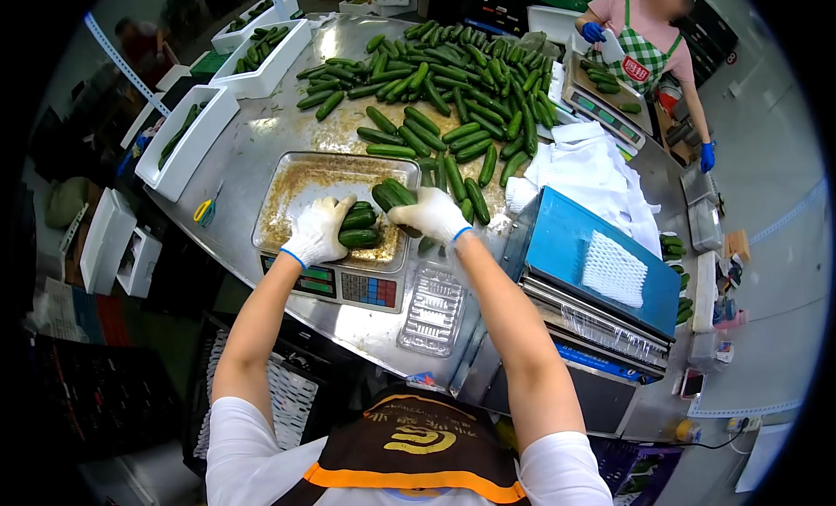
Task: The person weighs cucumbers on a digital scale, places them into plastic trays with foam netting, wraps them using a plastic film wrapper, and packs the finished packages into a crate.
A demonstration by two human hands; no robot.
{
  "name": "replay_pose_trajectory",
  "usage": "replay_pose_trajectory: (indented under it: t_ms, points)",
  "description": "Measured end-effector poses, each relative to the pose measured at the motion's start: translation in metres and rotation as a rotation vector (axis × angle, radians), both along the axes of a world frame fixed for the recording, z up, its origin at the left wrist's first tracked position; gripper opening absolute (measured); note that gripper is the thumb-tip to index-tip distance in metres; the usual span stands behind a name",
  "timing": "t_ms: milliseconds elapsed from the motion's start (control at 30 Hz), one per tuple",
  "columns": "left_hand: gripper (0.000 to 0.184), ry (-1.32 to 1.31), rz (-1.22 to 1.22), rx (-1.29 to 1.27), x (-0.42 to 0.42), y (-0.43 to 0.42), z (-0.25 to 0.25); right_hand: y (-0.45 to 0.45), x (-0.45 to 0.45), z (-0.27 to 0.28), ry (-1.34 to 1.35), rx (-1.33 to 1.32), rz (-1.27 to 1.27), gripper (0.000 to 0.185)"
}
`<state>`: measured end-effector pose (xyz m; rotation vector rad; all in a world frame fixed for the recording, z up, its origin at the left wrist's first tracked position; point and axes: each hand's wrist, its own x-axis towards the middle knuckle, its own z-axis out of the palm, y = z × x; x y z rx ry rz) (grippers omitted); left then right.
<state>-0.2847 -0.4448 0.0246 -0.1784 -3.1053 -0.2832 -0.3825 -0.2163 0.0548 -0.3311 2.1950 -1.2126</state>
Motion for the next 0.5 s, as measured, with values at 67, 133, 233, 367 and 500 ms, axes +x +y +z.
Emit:
replay_pose_trajectory:
  t_ms: [67, 133, 233, 367, 500]
  points:
    - [0.079, -0.028, 0.024, -0.035, 0.007, 0.005, 0.015, 0.002, -0.003, -0.031, -0.276, -0.361, -0.146, 0.047]
    - [0.077, 0.025, 0.122, 0.143, 0.016, 0.005, 0.017, 0.004, 0.010, -0.034, -0.626, -0.811, -0.273, 0.044]
    - [0.071, -0.006, 0.242, 0.857, 0.013, -0.019, -0.031, 0.018, 0.040, -0.013, -1.116, -1.371, -0.295, 0.055]
    - [0.062, -0.221, 0.136, 2.299, 0.041, 0.003, -0.008, 0.040, 0.078, -0.004, -1.297, -1.610, -0.251, 0.065]
    - [0.067, -0.236, -0.014, 2.436, 0.040, 0.030, 0.003, 0.090, 0.103, -0.016, -1.160, -1.547, -0.183, 0.074]
